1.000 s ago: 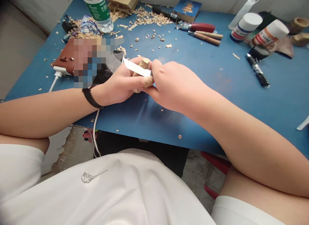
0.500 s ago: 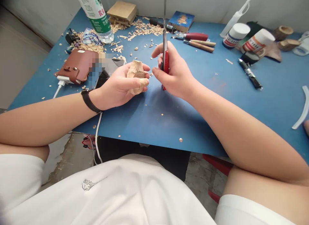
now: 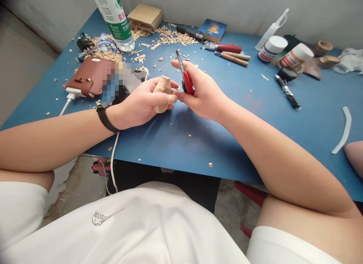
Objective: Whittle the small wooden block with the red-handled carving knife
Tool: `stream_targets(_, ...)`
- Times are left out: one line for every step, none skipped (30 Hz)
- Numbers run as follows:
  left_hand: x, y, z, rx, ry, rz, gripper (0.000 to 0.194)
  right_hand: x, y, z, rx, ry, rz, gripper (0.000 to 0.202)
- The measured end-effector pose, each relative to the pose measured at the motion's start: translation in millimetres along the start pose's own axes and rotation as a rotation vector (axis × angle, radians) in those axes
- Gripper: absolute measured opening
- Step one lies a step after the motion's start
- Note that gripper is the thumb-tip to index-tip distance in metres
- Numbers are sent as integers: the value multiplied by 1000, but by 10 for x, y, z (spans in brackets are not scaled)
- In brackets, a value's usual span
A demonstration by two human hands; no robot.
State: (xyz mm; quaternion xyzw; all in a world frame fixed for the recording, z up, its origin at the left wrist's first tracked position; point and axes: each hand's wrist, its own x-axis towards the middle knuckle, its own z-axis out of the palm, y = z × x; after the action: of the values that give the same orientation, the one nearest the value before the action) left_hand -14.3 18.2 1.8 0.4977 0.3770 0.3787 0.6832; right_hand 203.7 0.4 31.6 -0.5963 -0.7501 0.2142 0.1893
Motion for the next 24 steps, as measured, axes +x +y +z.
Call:
stream_targets(-5, 7, 0, -5, 5, -2, 38, 9, 21, 6, 48, 3, 3, 41)
stream_targets(-9, 16, 0, -7, 8, -5, 37, 20, 44, 15, 107, 14, 7, 43)
stream_targets(-13, 25, 0, -6, 7, -10, 37, 31, 67, 26, 162, 32, 11, 43)
stream_targets(-15, 34, 0, -3, 5, -14, 37, 42, 85, 35, 197, 47, 14, 41)
stream_targets(-17, 43, 1, -1, 3, -18, 38, 51, 96, 40, 222, 67, 13, 36)
stream_targets(-20, 51, 4, -1, 2, -22, 39, 56, 100, 41, 240, 85, 11, 32)
stream_targets(-22, 59, 7, -1, 6, -28, 39, 57, 96, 36, 250, 102, 11, 27)
stream_targets(-26, 67, 12, -1, 14, -34, 39, 53, 89, 26, 250, 108, 17, 24)
stream_targets(-30, 75, 18, -2, 25, -39, 37, 46, 80, 14, 243, 108, 29, 22)
stream_targets(-36, 82, 23, -3, 35, -45, 35, 38, 75, 3, 234, 101, 39, 20)
stream_targets(-41, 89, 29, -6, 43, -48, 31, 29, 78, -5, 232, 93, 42, 19)
stream_targets(-45, 94, 33, -9, 47, -48, 28, 23, 90, -6, 242, 81, 32, 19)
stream_targets(-49, 98, 35, -14, 49, -47, 26, 20, 113, 0, 261, 70, 9, 19)
stream_targets(-52, 101, 36, -21, 50, -45, 25, 22, 143, 12, 286, 57, -21, 20)
stream_targets(-53, 102, 35, -28, 49, -45, 25, 28, 176, 28, 307, 47, -51, 23)
stream_targets(-52, 103, 33, -35, 49, -47, 26, 37, 208, 46, 322, 40, -72, 28)
stream_targets(-51, 103, 32, -41, 48, -50, 27, 45, 233, 61, 331, 38, -84, 34)
stream_targets(-48, 103, 31, -45, 49, -53, 27, 52, 248, 71, 336, 39, -89, 40)
stream_targets(-45, 103, 32, -50, 53, -53, 27, 56, 253, 75, 342, 46, -89, 44)
stream_targets(-42, 104, 36, -53, 58, -54, 27, 55, 247, 72, 347, 52, -88, 47)
stream_targets(-38, 105, 42, -55, 64, -55, 27, 51, 235, 64, 351, 57, -85, 49)
stream_targets(-36, 107, 49, -58, 70, -56, 27, 45, 221, 54, 353, 61, -77, 49)
stream_targets(-34, 111, 56, -61, 73, -60, 26, 39, 210, 44, 354, 60, -67, 50)
stream_targets(-34, 116, 64, -63, 75, -64, 25, 35, 207, 39, 359, 56, -58, 50)
